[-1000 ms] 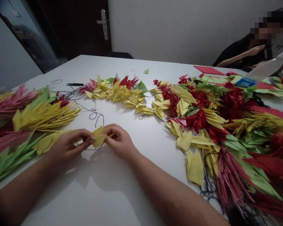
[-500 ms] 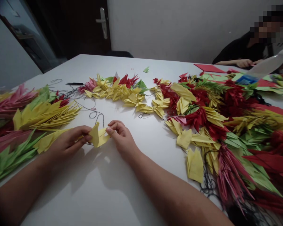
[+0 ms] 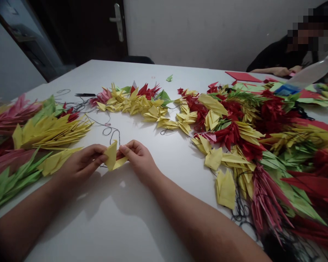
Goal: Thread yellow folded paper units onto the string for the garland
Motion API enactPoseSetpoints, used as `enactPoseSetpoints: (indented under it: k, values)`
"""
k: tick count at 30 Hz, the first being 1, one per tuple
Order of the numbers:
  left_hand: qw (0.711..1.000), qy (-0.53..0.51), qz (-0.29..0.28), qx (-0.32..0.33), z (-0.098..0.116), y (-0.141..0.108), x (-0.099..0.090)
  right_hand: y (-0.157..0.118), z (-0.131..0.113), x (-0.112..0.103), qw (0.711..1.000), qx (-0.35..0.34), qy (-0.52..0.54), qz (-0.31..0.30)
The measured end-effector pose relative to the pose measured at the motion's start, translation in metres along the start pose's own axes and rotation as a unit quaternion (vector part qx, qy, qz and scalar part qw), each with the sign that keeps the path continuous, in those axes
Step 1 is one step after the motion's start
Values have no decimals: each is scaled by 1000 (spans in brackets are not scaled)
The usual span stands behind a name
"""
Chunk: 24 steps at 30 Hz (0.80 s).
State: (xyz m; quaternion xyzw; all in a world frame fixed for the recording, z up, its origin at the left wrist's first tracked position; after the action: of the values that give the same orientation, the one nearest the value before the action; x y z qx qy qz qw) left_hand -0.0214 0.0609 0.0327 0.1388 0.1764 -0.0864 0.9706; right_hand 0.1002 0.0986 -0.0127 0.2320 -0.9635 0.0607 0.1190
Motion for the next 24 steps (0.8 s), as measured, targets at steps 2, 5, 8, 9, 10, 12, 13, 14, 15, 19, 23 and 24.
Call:
enactPoseSetpoints:
  k: [2, 5, 8, 9, 10, 12, 13, 14, 15, 19, 23, 24]
  values:
    - [1000, 11, 1, 5, 2, 0, 1, 0, 0, -1, 1000, 8, 5, 9]
    - [1000, 24, 4, 10, 5, 0, 2, 0, 1, -1, 1000, 20, 9, 13]
    - [1000, 21, 8, 1, 6, 1, 2, 1, 2, 0, 1000, 29, 5, 5]
    - [1000, 19, 8, -5, 6, 1, 2, 1, 2, 0, 1000, 29, 2, 4]
    - [1000, 16, 10, -9, 6, 1, 3, 2, 3, 0, 1000, 29, -1, 5]
    - [1000, 8, 14, -12, 6, 1, 3, 3, 3, -1, 1000, 29, -1, 11]
    - [1000, 4, 17, -12, 7, 1, 3, 3, 3, -2, 999, 30, 2, 15]
    - [1000, 0, 20, -12, 6, 1, 2, 3, 3, -2, 999, 30, 5, 18]
    - [1000, -6, 25, -13, 6, 1, 2, 3, 3, -2, 999, 32, 7, 20]
    - [998, -53, 35, -29, -1, 1, 2, 2, 2, -2, 999, 43, 15, 16]
    - [994, -86, 45, -54, -6, 0, 3, 2, 2, -1, 998, 53, 30, -3]
    - [993, -89, 48, -61, -7, 0, 3, 3, 3, 0, 998, 56, 32, -11]
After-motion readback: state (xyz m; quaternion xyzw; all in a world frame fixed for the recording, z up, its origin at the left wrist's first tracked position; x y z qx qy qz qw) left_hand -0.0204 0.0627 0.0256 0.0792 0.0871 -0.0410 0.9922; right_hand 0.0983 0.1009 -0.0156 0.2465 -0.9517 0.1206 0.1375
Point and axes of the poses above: each hand's wrist, its own y-axis towards the middle knuckle, its own x-axis out of the palm, z = x × y, the point moved 7 cm from there along y, towards the middle knuckle, and after that the axes turned 15 degrees about -y, right-handed, at the moved point
